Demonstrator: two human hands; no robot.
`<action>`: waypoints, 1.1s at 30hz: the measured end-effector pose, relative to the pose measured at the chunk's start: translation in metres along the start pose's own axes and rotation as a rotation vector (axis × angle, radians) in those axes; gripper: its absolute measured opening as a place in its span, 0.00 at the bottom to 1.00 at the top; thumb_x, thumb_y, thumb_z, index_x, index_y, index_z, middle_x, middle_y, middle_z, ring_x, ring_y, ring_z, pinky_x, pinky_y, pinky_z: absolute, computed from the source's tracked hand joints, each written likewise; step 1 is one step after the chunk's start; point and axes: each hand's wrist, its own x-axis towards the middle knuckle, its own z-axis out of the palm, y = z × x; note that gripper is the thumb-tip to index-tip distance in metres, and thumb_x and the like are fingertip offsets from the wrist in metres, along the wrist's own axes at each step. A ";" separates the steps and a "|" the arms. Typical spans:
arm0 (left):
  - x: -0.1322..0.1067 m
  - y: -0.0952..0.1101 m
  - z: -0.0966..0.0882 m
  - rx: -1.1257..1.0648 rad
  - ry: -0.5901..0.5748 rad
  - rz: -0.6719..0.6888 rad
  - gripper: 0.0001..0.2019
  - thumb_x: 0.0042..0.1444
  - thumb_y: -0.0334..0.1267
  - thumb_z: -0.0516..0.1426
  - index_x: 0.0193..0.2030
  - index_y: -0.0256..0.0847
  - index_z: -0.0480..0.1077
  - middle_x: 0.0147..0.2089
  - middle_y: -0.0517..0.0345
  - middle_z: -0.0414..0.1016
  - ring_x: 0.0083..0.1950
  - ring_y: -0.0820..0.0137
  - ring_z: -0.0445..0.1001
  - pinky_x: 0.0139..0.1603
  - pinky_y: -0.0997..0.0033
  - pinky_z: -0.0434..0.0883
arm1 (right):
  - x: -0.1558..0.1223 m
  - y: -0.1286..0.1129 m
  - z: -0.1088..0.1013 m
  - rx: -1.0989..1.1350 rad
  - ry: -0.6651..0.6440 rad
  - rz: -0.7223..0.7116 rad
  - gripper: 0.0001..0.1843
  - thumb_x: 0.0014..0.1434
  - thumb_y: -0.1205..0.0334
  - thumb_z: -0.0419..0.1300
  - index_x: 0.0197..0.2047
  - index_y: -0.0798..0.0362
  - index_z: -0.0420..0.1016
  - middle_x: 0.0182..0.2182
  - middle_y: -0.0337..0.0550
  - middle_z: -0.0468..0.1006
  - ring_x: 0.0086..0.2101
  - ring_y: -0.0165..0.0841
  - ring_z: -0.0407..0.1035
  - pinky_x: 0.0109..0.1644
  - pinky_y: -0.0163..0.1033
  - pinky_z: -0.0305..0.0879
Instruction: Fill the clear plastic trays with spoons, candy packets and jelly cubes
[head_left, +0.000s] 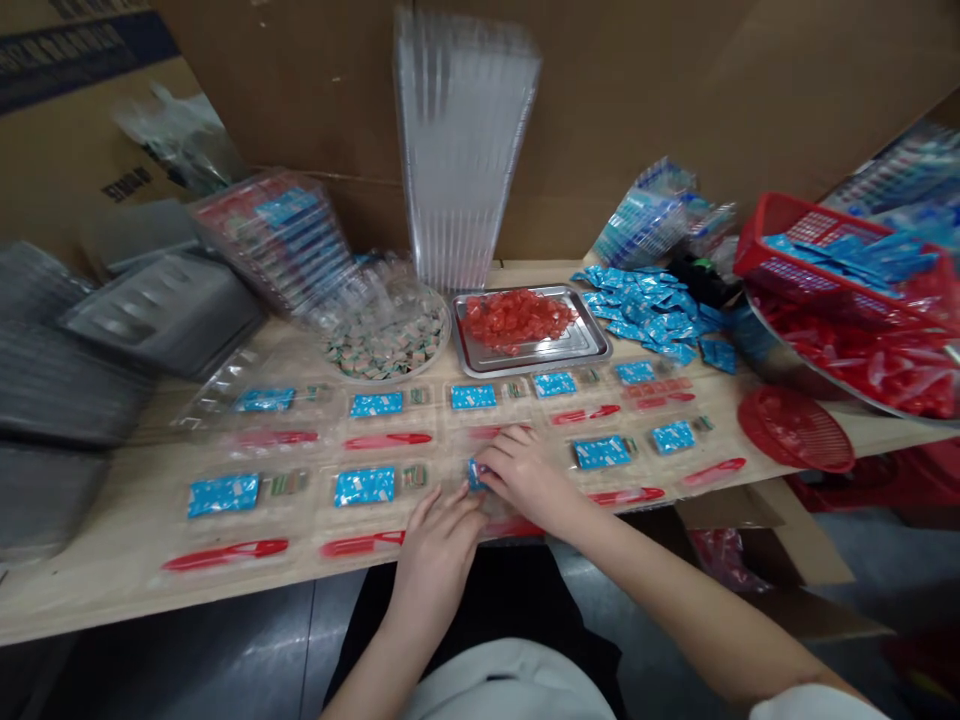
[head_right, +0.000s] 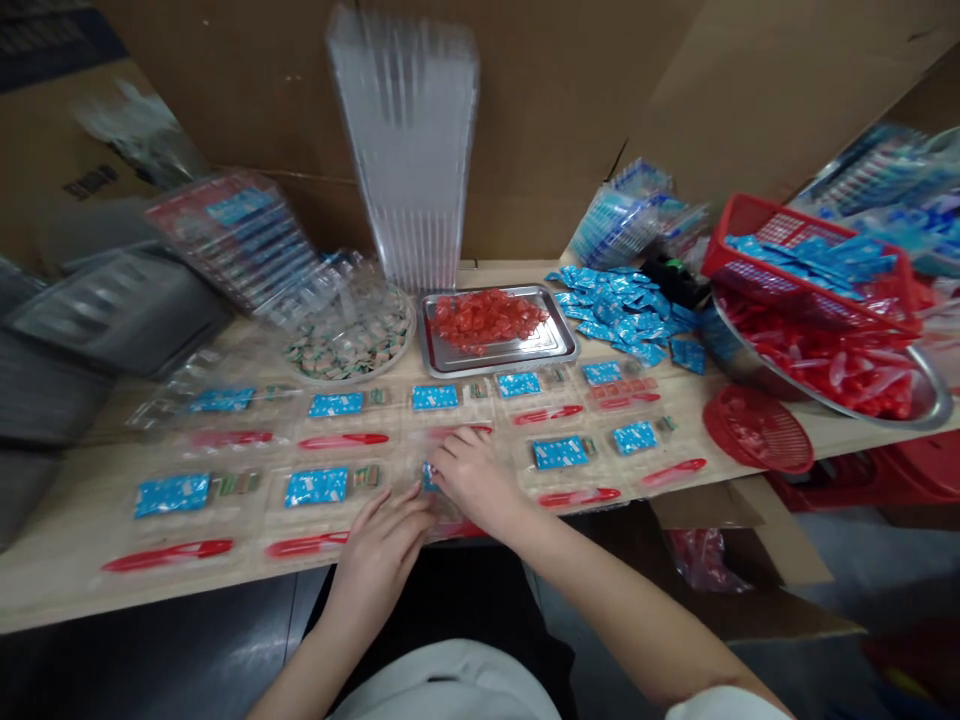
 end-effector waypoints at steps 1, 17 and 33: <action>0.000 -0.001 0.000 0.006 -0.004 0.006 0.13 0.57 0.26 0.50 0.40 0.47 0.72 0.50 0.57 0.76 0.58 0.61 0.69 0.60 0.51 0.59 | 0.004 0.007 -0.006 0.067 -0.047 -0.028 0.07 0.53 0.65 0.62 0.38 0.52 0.75 0.33 0.44 0.76 0.39 0.37 0.67 0.44 0.43 0.63; 0.005 0.014 -0.013 -0.371 0.220 -0.233 0.11 0.56 0.30 0.55 0.41 0.49 0.73 0.49 0.55 0.76 0.54 0.62 0.71 0.60 0.52 0.59 | 0.060 0.065 -0.043 0.682 0.093 0.395 0.07 0.56 0.61 0.58 0.38 0.53 0.74 0.35 0.42 0.79 0.34 0.31 0.73 0.38 0.37 0.67; 0.023 0.038 -0.009 -1.015 0.405 -0.627 0.08 0.52 0.38 0.60 0.39 0.41 0.73 0.40 0.57 0.76 0.43 0.70 0.75 0.48 0.68 0.72 | -0.017 -0.049 -0.018 0.431 0.360 0.320 0.09 0.55 0.67 0.58 0.39 0.50 0.77 0.36 0.43 0.79 0.39 0.36 0.71 0.45 0.44 0.67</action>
